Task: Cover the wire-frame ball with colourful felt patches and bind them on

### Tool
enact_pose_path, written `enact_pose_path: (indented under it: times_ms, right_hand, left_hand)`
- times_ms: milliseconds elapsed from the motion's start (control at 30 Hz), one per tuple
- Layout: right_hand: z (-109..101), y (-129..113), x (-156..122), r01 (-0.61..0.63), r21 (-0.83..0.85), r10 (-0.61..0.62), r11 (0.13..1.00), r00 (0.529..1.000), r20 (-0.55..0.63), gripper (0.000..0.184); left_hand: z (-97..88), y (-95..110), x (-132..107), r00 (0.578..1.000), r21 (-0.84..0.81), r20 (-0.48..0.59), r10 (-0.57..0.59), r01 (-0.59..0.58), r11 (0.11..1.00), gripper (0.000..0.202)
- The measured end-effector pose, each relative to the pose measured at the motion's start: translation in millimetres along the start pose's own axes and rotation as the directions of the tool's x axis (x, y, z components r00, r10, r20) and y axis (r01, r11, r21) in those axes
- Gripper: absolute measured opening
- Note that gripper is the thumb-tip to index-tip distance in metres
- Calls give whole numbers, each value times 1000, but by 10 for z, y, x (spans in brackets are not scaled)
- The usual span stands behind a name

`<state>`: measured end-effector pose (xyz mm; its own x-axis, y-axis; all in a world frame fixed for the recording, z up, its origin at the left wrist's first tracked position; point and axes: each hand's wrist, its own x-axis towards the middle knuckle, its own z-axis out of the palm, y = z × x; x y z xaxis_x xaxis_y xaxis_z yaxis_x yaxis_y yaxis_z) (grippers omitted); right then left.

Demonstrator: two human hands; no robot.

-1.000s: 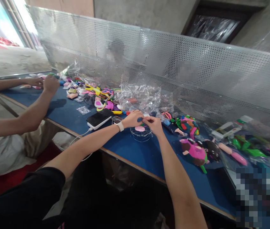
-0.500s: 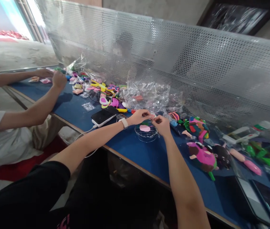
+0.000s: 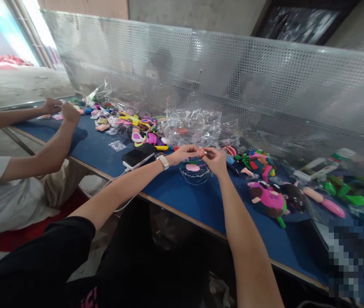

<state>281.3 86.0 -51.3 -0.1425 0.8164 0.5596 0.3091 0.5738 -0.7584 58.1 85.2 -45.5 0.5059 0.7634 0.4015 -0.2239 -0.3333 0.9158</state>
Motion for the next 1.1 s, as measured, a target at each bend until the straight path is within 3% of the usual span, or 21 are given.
enact_pose_path:
  times_ms: [133,333,533,800,933,1100]
  right_hand:
    - [41,-17,28,-15,8,14,1000,1000,12,53]
    - [148,-91,93,-13,-24,11,1000,998,-62,65]
    - [238,-179,88,-115,185,124,976,992,-34,67]
    - [204,-204,78,-234,349,205,908,972,118,67]
    - [145,-206,68,-327,399,252,857,940,230,73]
    - [106,-278,60,-417,404,274,814,889,367,64]
  left_hand:
    - [-30,-48,42,999,47,-38,9,-7,999,33]
    - [-108,-139,188,994,113,-107,-6,19,993,27]
    - [-176,-85,174,991,187,-133,-5,30,982,21]
    - [-180,-81,119,989,267,-151,-8,49,963,19]
    - [-176,-85,114,990,287,-141,-21,61,956,12]
    - [-157,-60,116,990,283,-136,-25,63,957,8]
